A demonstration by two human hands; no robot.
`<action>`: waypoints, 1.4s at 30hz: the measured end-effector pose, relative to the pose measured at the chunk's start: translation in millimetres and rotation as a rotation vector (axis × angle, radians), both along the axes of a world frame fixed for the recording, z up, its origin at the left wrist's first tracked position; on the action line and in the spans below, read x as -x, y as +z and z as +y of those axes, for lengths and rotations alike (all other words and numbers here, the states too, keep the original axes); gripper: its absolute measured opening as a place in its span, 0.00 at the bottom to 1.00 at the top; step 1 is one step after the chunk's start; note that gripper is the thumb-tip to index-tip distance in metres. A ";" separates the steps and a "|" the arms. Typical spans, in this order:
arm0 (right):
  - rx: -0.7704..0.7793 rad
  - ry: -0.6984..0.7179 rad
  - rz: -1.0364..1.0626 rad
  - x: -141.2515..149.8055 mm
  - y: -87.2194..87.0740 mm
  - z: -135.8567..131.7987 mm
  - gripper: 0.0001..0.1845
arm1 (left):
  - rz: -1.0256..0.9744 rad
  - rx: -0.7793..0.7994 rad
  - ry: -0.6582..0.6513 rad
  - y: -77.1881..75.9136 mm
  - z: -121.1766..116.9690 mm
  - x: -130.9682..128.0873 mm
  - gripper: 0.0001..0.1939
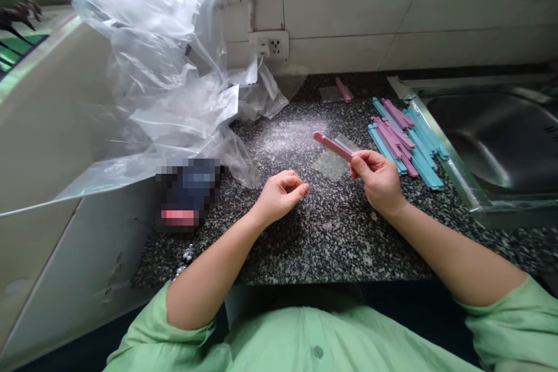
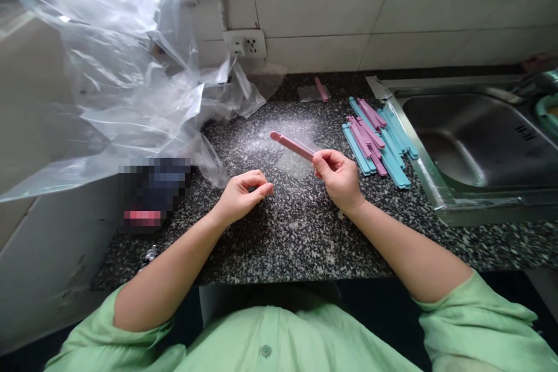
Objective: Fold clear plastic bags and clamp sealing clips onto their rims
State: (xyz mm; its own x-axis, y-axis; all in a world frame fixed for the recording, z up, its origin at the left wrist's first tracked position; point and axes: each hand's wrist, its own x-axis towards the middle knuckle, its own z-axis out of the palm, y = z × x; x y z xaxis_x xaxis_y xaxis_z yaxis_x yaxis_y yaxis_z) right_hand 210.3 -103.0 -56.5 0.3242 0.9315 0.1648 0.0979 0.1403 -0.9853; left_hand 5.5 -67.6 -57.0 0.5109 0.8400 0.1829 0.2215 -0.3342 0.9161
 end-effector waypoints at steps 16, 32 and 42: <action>0.124 0.199 -0.055 12.4 0.5 -7.2 0.15 | -0.074 0.082 0.067 0.2 -3.1 -4.2 0.09; -0.059 0.185 -0.434 11.8 -11.6 -5.4 0.16 | -0.351 0.245 0.282 -2.5 5.2 -4.1 0.14; -0.151 0.220 -1.023 7.5 -20.0 -1.6 0.12 | -0.298 0.232 0.340 -25.0 24.9 -26.3 0.14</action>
State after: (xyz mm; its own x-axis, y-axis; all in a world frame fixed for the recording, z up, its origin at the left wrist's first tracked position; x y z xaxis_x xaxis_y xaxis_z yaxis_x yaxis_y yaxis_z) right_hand 202.8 -104.6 -76.5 -0.2081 0.9000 0.3829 0.8294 0.3699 -0.4186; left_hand 31.8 -42.6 -82.0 0.1554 0.9855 0.0679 -0.0004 -0.0686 0.9976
